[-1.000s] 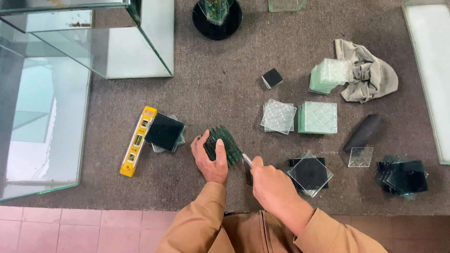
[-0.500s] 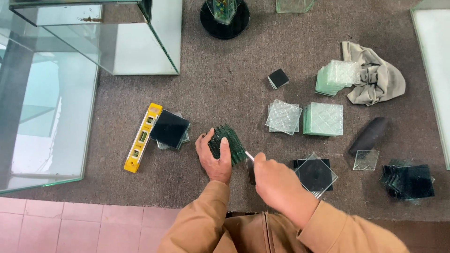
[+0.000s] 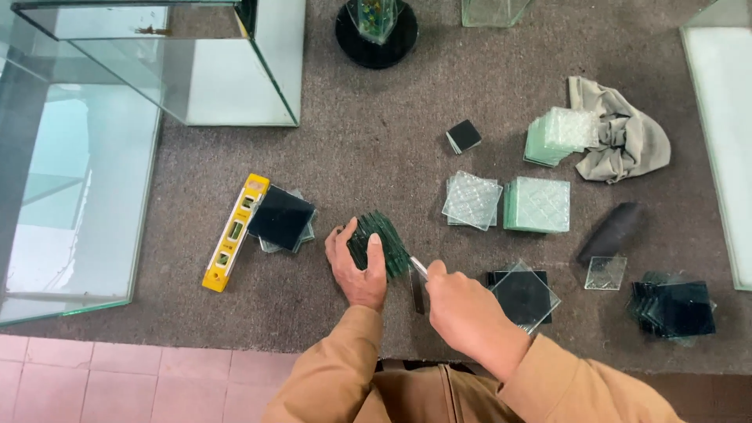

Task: The person uses a utility knife to score and separate small square glass pieces on a carpeted floor. They repeatedly score the edges of stacked green and clear glass squares, then snap off thin strips. The separated pieces remain on the floor near other glass stacks and a spirit level.

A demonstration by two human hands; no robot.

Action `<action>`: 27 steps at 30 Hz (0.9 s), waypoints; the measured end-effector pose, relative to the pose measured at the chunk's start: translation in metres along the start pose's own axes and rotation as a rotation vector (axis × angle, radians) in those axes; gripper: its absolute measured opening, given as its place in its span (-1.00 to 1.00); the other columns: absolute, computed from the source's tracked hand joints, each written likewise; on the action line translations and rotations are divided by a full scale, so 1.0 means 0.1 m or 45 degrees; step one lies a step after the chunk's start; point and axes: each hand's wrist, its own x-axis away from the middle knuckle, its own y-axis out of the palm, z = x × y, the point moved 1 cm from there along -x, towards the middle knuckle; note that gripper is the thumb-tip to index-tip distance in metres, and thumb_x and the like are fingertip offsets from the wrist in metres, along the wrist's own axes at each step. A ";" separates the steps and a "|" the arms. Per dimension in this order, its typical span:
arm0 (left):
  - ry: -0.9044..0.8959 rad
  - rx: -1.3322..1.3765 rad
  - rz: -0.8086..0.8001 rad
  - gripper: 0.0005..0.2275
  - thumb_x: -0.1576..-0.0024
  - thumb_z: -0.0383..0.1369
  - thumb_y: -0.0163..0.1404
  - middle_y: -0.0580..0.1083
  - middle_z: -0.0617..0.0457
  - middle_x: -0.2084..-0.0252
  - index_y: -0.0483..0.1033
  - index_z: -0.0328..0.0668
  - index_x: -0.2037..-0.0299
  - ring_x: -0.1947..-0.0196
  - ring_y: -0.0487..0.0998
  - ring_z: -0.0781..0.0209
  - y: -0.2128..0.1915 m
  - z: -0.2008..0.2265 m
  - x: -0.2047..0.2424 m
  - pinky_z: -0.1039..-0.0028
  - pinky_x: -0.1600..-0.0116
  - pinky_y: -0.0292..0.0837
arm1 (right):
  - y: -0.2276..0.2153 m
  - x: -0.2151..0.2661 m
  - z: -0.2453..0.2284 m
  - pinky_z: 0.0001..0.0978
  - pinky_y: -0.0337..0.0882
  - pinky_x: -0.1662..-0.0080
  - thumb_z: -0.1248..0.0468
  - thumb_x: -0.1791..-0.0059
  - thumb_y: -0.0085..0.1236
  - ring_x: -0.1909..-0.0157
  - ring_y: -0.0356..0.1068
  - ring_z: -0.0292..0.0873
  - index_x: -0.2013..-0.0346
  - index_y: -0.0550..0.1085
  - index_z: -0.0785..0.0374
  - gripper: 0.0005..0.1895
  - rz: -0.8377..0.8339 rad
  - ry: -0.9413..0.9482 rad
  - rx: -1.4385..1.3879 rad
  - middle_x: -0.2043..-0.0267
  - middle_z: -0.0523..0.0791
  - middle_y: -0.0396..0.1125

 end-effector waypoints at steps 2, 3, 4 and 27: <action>0.009 0.008 -0.004 -0.55 -0.25 -0.13 0.14 0.50 -0.27 -0.30 0.59 -0.16 -0.29 -0.41 0.42 -0.26 0.00 0.00 0.02 -0.12 -0.46 0.33 | 0.02 0.05 -0.03 0.31 0.45 0.24 0.42 -0.13 -0.21 0.23 0.54 0.40 0.05 0.27 0.18 -0.87 0.042 0.008 0.049 0.23 0.13 0.50; 0.027 0.013 0.006 -0.54 -0.25 -0.11 0.14 0.53 -0.25 -0.29 0.59 -0.17 -0.29 -0.41 0.41 -0.25 0.01 0.00 -0.02 -0.13 -0.46 0.32 | 0.00 0.05 -0.07 0.34 0.51 0.21 0.45 -0.11 -0.21 0.21 0.57 0.41 0.05 0.28 0.18 -0.83 0.091 0.001 0.100 0.22 0.13 0.52; 0.033 0.020 0.003 -0.54 -0.25 -0.11 0.14 0.53 -0.25 -0.29 0.59 -0.17 -0.29 -0.41 0.41 -0.25 0.00 0.00 -0.01 -0.13 -0.46 0.32 | 0.20 0.02 -0.02 0.34 0.51 0.21 0.45 -0.11 -0.21 0.21 0.57 0.41 0.05 0.28 0.18 -0.83 0.099 0.006 0.098 0.22 0.13 0.52; 0.092 -0.010 -0.074 -0.59 -0.33 -0.16 0.07 0.55 -0.17 -0.31 0.57 -0.21 -0.30 -0.39 0.43 -0.20 -0.10 0.01 -0.04 -0.12 -0.53 0.27 | 0.70 -0.02 0.07 0.31 0.48 0.32 0.15 -0.31 -0.21 0.38 0.54 0.37 0.08 0.23 0.09 -0.86 0.361 -0.072 -0.131 0.40 0.07 0.53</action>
